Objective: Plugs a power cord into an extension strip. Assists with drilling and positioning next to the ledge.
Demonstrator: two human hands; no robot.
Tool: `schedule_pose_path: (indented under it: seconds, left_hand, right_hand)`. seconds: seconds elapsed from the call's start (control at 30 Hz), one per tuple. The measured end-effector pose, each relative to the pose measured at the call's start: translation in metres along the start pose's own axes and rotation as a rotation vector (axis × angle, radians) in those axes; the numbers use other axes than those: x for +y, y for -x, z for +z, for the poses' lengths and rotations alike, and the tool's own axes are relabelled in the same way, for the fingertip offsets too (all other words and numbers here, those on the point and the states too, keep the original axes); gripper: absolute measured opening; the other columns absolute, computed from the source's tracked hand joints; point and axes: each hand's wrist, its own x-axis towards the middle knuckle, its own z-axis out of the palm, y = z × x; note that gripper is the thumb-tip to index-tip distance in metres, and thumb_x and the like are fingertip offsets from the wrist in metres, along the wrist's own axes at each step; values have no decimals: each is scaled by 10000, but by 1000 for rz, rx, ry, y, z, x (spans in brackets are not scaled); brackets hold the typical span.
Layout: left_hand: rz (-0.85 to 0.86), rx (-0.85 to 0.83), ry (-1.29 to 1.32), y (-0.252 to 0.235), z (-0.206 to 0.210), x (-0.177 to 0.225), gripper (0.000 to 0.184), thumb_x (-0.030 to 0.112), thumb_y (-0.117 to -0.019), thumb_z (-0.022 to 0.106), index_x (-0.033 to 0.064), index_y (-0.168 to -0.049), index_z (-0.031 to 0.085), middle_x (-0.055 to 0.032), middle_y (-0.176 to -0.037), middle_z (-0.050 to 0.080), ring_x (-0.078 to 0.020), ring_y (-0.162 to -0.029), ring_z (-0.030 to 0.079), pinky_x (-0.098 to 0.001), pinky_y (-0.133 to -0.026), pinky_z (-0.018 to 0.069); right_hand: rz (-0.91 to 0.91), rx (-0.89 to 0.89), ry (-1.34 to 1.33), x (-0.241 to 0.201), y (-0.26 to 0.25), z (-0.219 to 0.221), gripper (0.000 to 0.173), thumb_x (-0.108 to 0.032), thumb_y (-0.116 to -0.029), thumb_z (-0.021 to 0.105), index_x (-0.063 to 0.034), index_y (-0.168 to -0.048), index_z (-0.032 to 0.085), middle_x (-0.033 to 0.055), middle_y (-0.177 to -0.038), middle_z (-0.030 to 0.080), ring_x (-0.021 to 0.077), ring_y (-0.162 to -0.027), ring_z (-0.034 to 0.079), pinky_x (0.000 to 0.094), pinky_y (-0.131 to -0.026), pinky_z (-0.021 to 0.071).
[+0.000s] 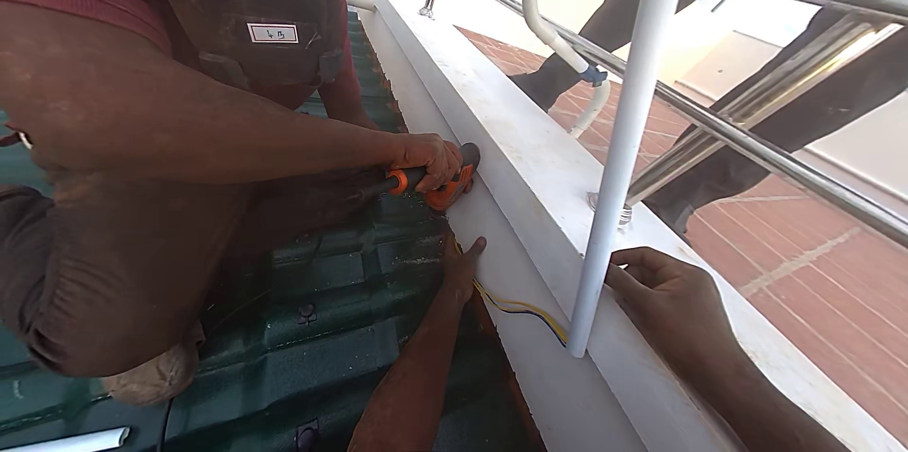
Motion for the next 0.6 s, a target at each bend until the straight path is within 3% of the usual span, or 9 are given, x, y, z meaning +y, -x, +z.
schedule_pose_path:
  seconds: [0.37,0.6]
  left_hand:
    - [9,-15,0,0,0,0,844,165,-905,798,202,-1600,320,-182,-1396,597,-321,-1148,670,-515,-943,582]
    - [2,-11,6,1,1,2,799,163,-909,794,190,-1579,360,-179,-1378,609,-317,-1134,674,-511,-937,583]
  right_hand:
    - [-10,-1,-8,0,0,0,64,-190,-878,739,-129,-866,723,-37,-527,547,82,-406,449,252,-384,361]
    - [2,7,2,-1,0,0,49,-167,-880,739,-123,-865,723,-38,-527,540,79,-412,445,249,-392,360]
